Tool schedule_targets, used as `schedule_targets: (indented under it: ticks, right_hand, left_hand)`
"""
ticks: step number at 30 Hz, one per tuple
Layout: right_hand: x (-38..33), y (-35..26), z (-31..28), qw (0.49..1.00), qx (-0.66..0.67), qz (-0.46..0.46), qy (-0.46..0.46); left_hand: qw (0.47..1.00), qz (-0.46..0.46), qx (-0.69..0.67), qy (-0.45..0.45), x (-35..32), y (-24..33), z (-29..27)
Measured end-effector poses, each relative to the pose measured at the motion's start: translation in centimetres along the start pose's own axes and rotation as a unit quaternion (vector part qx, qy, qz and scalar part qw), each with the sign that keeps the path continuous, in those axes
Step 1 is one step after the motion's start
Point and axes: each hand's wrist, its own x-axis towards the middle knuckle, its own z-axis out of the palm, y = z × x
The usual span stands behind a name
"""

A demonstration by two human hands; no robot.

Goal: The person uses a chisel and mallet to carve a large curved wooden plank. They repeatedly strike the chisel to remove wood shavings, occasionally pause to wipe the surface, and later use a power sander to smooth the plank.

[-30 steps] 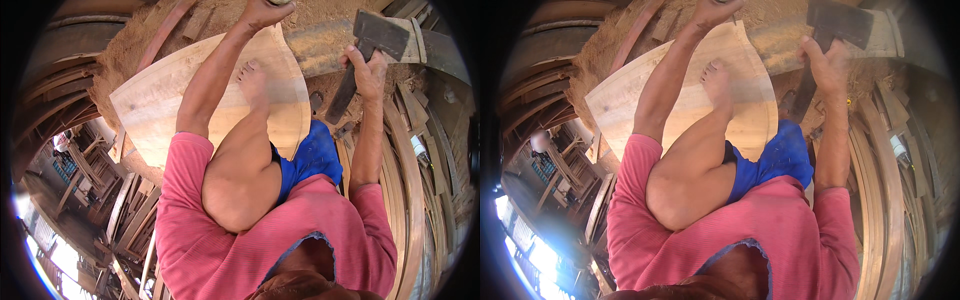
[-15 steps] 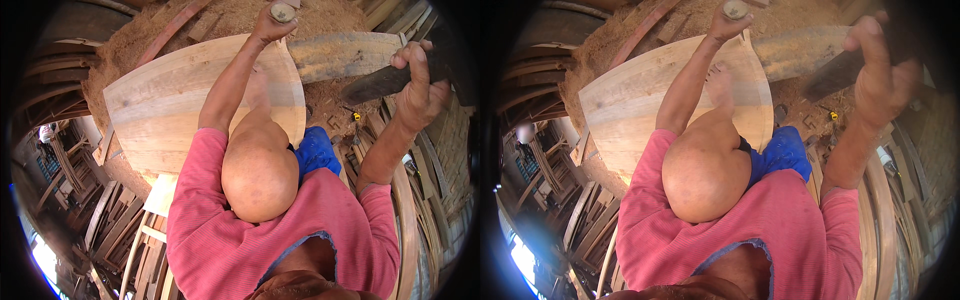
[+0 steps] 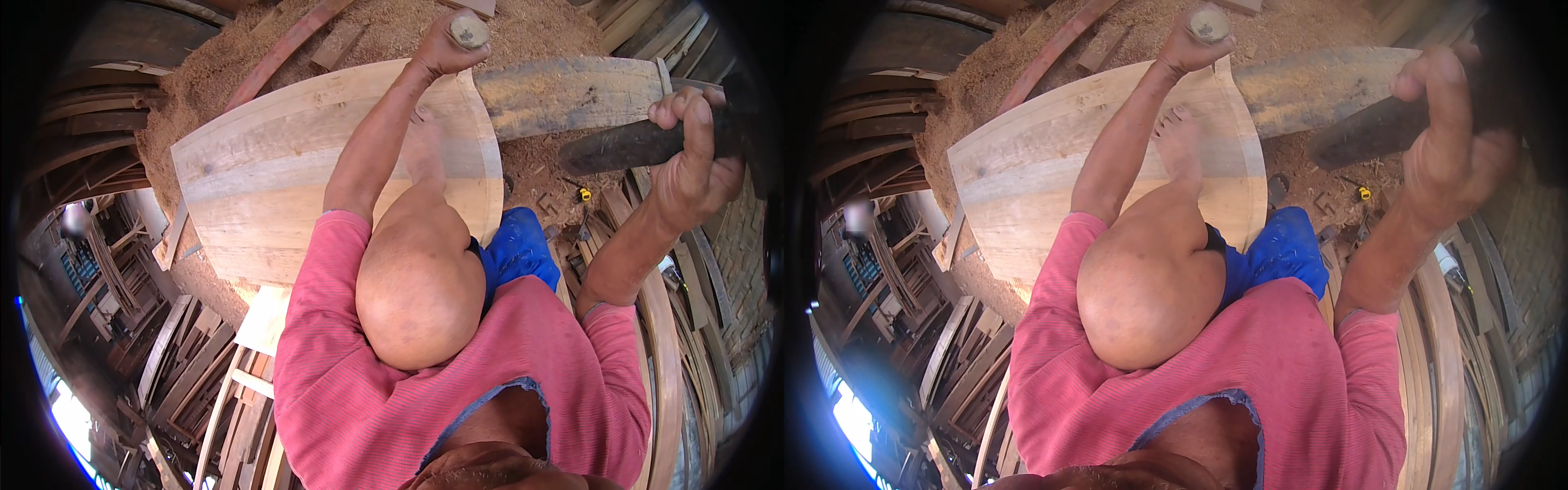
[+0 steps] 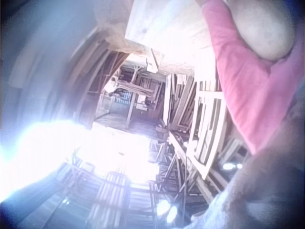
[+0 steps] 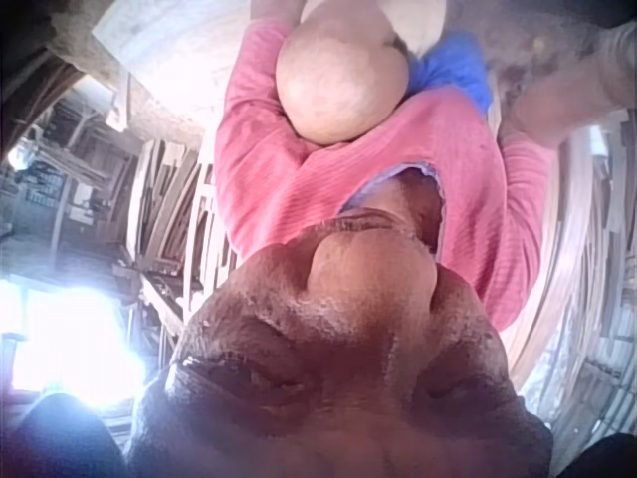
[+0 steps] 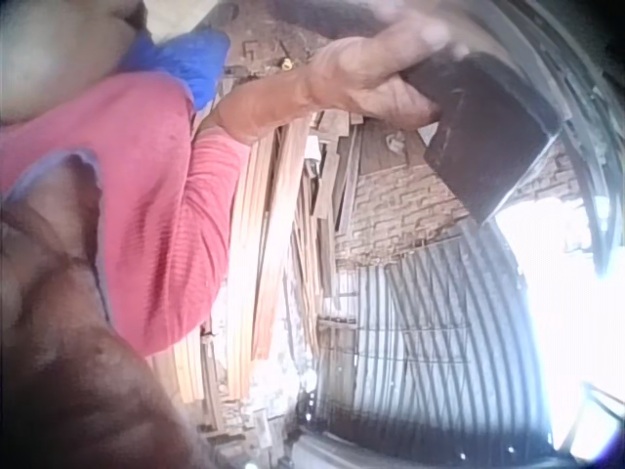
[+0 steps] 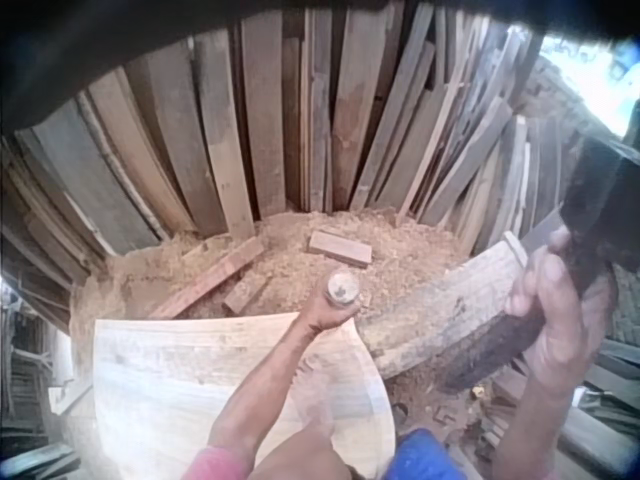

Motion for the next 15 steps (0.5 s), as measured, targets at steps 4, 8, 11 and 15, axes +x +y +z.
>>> schedule_targets:
  ticks: [4, 8, 11, 15]
  right_hand:
    - [-0.2, -0.9, 2.6, 0.997, -0.052, -0.031, 0.052]
    - [-3.4, 3.7, 6.5, 0.863, -0.448, -0.23, -0.033]
    - [-5.3, 10.4, 10.5, 0.772, -0.478, 0.122, -0.402]
    - [-3.0, 6.8, 10.5, 0.903, -0.302, 0.138, -0.274]
  left_hand:
    - [0.999, -0.012, 0.029, -0.024, -1.0, 2.3, -0.7]
    - [0.996, 0.004, 0.063, -0.056, -2.0, 2.3, -1.4]
    - [0.998, 0.032, 0.048, -0.041, -1.9, 2.1, -0.4]
    - [1.0, -0.013, -0.018, 0.019, -3.2, 1.1, -0.2]
